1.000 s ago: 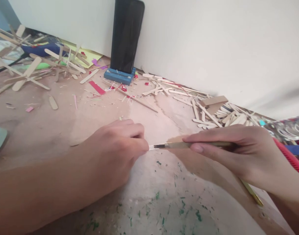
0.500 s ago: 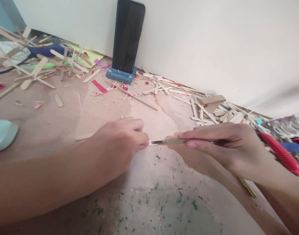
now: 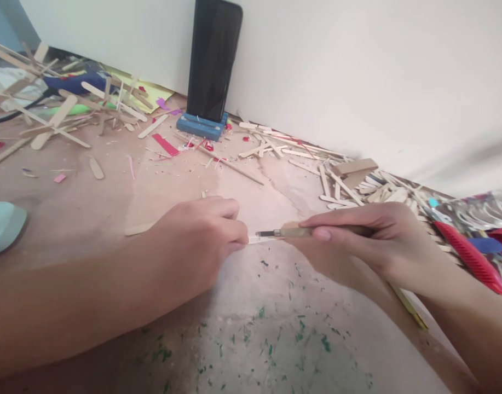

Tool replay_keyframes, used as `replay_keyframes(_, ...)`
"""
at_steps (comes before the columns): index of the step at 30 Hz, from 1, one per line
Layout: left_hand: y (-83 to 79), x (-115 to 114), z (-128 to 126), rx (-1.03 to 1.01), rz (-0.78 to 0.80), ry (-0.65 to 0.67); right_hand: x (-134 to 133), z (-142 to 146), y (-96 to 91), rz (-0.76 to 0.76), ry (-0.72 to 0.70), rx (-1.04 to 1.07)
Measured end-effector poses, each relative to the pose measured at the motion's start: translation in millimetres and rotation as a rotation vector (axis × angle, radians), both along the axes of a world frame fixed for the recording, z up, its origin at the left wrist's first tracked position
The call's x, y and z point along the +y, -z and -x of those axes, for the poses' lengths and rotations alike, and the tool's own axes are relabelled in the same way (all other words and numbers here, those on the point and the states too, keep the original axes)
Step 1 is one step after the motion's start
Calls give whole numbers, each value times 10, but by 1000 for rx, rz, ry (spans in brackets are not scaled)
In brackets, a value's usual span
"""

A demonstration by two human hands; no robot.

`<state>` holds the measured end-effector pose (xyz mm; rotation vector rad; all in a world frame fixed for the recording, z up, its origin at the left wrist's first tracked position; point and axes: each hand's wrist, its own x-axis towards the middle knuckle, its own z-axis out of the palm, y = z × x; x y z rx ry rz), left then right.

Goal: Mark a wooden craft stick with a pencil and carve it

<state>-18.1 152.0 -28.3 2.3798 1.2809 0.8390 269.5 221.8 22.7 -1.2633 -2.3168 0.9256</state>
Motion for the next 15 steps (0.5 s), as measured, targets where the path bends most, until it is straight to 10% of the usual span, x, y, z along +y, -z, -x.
replay_keyframes(15, 33, 19, -4, -6, -41, 16, -44, 18, -4, -63, -4, 95)
